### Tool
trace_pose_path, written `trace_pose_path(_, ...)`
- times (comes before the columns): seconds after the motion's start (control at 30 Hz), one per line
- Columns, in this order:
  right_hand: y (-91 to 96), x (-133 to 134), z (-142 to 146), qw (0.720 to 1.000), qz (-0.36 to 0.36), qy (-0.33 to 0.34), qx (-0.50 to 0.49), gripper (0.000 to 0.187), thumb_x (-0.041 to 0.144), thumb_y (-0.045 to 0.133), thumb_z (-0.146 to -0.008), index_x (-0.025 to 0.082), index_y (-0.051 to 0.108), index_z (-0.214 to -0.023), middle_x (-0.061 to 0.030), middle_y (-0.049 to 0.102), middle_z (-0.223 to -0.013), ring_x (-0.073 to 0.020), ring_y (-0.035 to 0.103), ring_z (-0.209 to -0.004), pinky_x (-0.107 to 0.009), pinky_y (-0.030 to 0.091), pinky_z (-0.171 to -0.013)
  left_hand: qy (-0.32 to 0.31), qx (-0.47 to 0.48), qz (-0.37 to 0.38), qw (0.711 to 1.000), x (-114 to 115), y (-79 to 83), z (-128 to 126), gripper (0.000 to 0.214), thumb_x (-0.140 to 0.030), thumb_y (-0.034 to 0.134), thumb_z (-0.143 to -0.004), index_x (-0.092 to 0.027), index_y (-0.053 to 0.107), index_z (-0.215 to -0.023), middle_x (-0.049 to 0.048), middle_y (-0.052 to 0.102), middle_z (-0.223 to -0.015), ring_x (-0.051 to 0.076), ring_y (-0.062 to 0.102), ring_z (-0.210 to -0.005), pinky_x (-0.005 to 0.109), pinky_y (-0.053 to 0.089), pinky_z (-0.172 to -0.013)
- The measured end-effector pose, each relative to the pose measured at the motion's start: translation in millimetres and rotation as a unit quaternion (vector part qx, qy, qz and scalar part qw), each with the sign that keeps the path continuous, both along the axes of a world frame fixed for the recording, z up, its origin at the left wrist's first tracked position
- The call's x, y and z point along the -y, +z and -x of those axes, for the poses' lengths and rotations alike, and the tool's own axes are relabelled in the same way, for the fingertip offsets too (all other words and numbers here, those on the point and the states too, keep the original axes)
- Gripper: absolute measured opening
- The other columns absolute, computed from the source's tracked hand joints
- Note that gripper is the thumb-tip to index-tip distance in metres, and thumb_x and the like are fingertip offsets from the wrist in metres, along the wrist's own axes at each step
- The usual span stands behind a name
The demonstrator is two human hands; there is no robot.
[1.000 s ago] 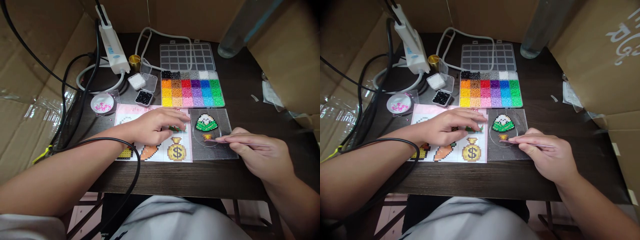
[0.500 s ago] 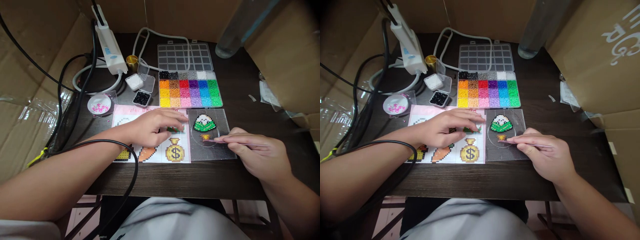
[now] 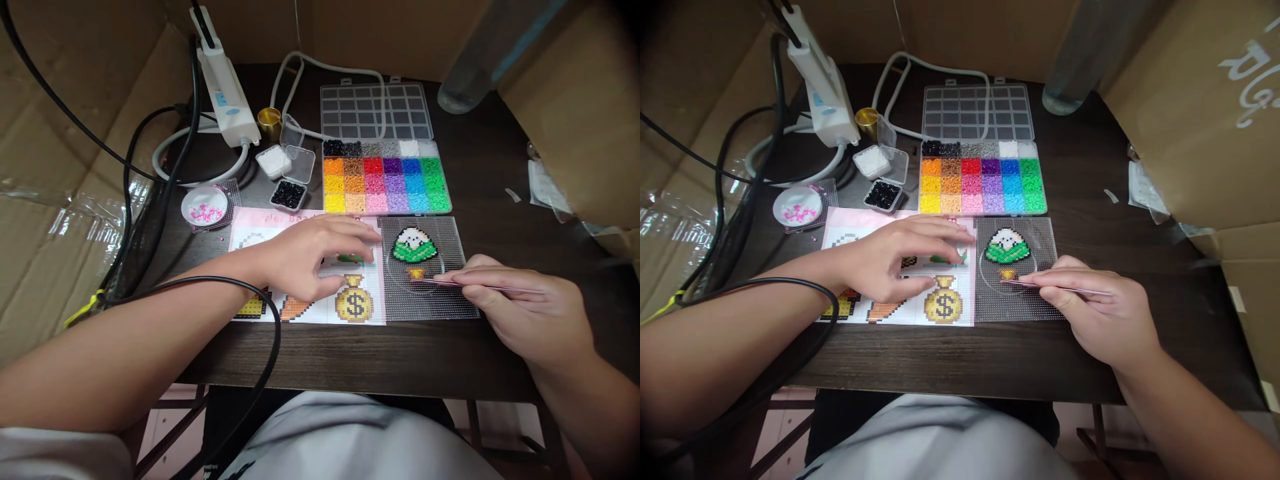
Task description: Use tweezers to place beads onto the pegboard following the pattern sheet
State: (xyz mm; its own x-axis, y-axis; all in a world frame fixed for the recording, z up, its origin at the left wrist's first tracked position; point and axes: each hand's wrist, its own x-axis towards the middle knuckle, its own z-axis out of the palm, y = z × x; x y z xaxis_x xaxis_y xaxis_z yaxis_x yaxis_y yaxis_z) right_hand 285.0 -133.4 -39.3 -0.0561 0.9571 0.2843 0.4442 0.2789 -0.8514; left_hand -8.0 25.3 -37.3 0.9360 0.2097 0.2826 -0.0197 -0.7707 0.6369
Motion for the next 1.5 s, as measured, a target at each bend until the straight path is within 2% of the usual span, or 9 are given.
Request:
trace_pose_path(0.27,-4.1,0.7,-2.9,1.0,-0.002,-0.001,-0.006,0.037,0.008,0.071,-0.093,0.037,0.083,-0.112,0.004,0.083,-0.102,-0.016,0.072,-0.089,-0.03,0.057,-0.077,-0.001,0.002,-0.025,1.0,0.6,-2.4,-1.5,0.039,-0.019,0.066,-0.083,-0.017,0.073,-0.122,0.018,0.065,-0.146,0.034,0.06,-0.14,0.055,0.048,-0.119)
trace_pose_path(0.57,-4.8,-3.7,-3.9,1.0,0.0,0.014,-0.013,0.031,0.012,0.07,-0.096,0.034,0.083,-0.113,-0.0016,0.084,-0.102,-0.0198,0.072,-0.084,-0.035,0.057,-0.072,0.007,-0.001,-0.039,0.999,-0.5,1.8,-0.9,0.041,-0.016,0.065,-0.082,-0.019,0.07,-0.123,0.0159,0.065,-0.148,0.032,0.06,-0.14,0.056,0.048,-0.118)
trace_pose_path(0.8,-7.1,-2.9,-5.9,0.999,0.004,0.021,-0.03,0.036,0.012,0.07,-0.097,0.04,0.082,-0.116,0.0016,0.083,-0.105,-0.0189,0.072,-0.087,-0.034,0.056,-0.074,0.01,-0.007,-0.049,0.999,-1.4,2.1,-0.8,0.04,-0.016,0.065,-0.083,-0.019,0.069,-0.122,0.0161,0.064,-0.148,0.033,0.061,-0.139,0.057,0.05,-0.116)
trace_pose_path(1.5,-4.8,-6.6,-2.3,0.999,-0.013,0.029,-0.015,0.042,0.006,0.071,-0.094,0.039,0.081,-0.118,0.0021,0.083,-0.107,-0.0178,0.072,-0.083,-0.035,0.056,-0.074,0.014,-0.008,-0.042,0.999,0.2,3.8,-1.2,0.039,-0.015,0.064,-0.085,-0.02,0.07,-0.122,0.015,0.065,-0.147,0.033,0.06,-0.14,0.056,0.05,-0.117)
